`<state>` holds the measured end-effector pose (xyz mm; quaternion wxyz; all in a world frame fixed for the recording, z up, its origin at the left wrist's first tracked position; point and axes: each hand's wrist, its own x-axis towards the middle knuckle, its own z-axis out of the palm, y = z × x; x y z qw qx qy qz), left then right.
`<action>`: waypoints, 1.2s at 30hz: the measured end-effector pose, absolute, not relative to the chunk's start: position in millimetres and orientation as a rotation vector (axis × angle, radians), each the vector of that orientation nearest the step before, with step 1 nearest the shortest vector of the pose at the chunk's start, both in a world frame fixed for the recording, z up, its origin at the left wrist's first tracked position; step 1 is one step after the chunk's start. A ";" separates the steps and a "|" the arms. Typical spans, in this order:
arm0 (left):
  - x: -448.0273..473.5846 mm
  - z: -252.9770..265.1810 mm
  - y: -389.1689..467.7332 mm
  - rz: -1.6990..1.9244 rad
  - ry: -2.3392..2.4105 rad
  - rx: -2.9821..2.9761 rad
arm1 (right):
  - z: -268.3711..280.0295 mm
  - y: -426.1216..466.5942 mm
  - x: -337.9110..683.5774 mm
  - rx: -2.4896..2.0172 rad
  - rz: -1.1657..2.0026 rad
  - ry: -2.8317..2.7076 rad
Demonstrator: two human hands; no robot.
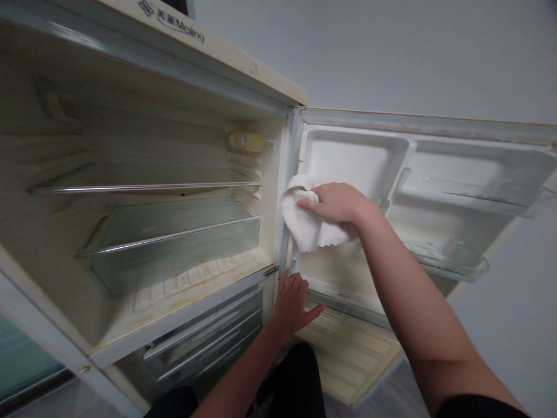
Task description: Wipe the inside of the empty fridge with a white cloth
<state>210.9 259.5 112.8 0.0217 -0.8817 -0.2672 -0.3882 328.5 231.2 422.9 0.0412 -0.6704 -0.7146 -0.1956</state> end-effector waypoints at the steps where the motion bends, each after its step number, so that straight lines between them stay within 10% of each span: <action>1: 210.7 113.2 259.6 -1.204 -0.828 -2.735 | 422.5 231.8 328.7 -2.009 -0.603 -2.207; 15: 208.1 116.3 261.0 -1.175 -0.795 -2.746 | 385.2 175.8 402.9 -1.683 -1.248 -2.148; 36: 210.7 116.6 265.2 -1.197 -0.850 -2.703 | 383.3 253.0 291.8 -1.934 -1.110 -1.884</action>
